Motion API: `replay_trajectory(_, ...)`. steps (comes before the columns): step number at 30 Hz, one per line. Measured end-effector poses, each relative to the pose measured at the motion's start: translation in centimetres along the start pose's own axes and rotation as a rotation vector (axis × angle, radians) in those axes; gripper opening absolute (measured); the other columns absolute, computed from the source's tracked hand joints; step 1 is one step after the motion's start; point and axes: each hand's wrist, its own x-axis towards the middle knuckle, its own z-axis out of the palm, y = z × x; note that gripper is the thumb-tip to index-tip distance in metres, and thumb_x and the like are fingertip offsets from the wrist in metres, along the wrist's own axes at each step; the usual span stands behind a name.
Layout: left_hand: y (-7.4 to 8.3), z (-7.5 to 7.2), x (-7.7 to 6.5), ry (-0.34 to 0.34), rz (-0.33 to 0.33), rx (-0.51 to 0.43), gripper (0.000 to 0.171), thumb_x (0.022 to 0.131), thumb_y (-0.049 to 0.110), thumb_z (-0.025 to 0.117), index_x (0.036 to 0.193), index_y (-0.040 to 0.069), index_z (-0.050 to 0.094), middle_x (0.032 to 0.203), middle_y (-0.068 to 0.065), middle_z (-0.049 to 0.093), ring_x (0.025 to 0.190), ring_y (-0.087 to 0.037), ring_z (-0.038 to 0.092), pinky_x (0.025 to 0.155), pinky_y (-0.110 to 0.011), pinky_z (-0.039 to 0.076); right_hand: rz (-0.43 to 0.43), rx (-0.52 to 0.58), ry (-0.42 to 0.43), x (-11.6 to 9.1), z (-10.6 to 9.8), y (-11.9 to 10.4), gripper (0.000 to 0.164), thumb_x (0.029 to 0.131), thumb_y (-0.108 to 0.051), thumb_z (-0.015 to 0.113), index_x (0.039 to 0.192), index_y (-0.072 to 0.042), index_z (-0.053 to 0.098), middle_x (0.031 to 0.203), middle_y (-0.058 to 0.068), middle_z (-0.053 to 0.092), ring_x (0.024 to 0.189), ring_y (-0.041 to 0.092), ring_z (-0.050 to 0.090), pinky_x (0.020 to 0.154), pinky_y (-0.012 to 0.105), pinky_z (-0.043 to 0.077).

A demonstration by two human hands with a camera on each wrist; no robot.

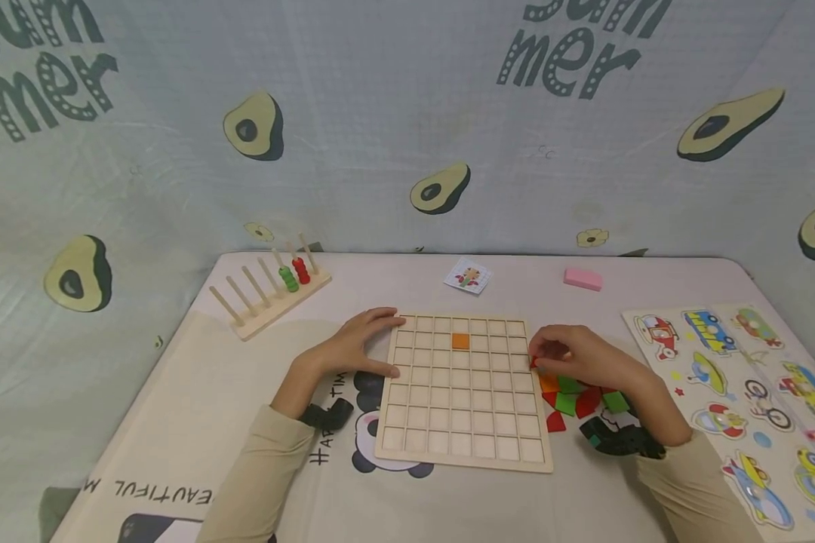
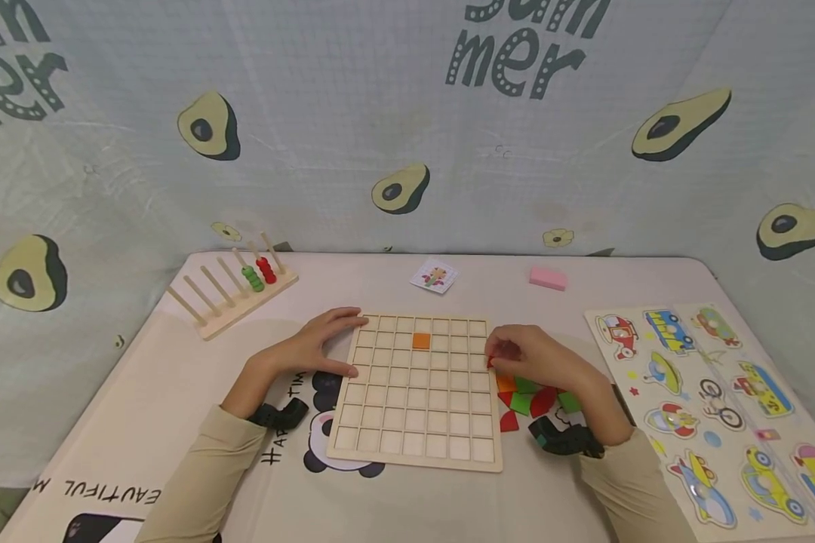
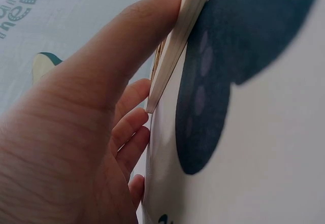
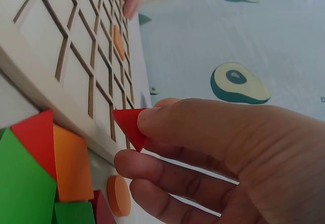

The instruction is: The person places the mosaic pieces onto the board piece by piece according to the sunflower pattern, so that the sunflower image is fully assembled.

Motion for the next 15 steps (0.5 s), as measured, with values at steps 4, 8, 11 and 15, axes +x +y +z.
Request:
replay_trajectory(4,0.1,-0.1,0.0,0.002,0.016,0.004,0.086,0.074,0.039,0.083,0.146,0.014,0.044,0.157,-0.01,0.029,0.146,-0.036,0.021,0.115,-0.058,0.018,-0.02,-0.008,0.001,0.6,0.3,-0.2,0.009,0.09,-0.008,0.07,0.096,-0.011,0.064,0.086,-0.007,0.061,0.078,0.008,0.056,0.07,0.022,0.051)
replay_trajectory(8,0.2,-0.2,0.1,0.0,0.015,-0.001,0.085,0.075,0.039,0.083,0.146,0.014,0.044,0.157,-0.01,0.029,0.146,-0.035,0.021,0.115,-0.058,0.018,-0.012,-0.001,-0.003,1.4,0.6,-0.4,0.009,0.09,-0.007,0.07,0.097,-0.01,0.064,0.088,-0.004,0.063,0.08,0.009,0.056,0.072,0.022,0.052)
replay_trajectory(11,0.2,-0.2,0.1,0.0,0.011,-0.005,0.085,0.075,0.039,0.083,0.146,0.015,0.044,0.157,-0.009,0.028,0.146,-0.035,0.02,0.116,-0.058,0.017,-0.005,0.02,-0.007,2.0,1.0,-0.5,0.009,0.09,-0.006,0.069,0.097,-0.008,0.064,0.09,-0.002,0.063,0.081,0.009,0.057,0.073,0.022,0.052)
replay_trajectory(15,0.2,-0.1,0.1,-0.003,0.009,-0.012,0.085,0.075,0.039,0.083,0.146,0.014,0.045,0.157,-0.01,0.028,0.146,-0.035,0.02,0.116,-0.058,0.017,-0.014,0.032,-0.012,2.8,1.7,-0.6,0.008,0.089,-0.005,0.069,0.096,-0.008,0.065,0.088,-0.003,0.062,0.079,0.009,0.056,0.07,0.022,0.051)
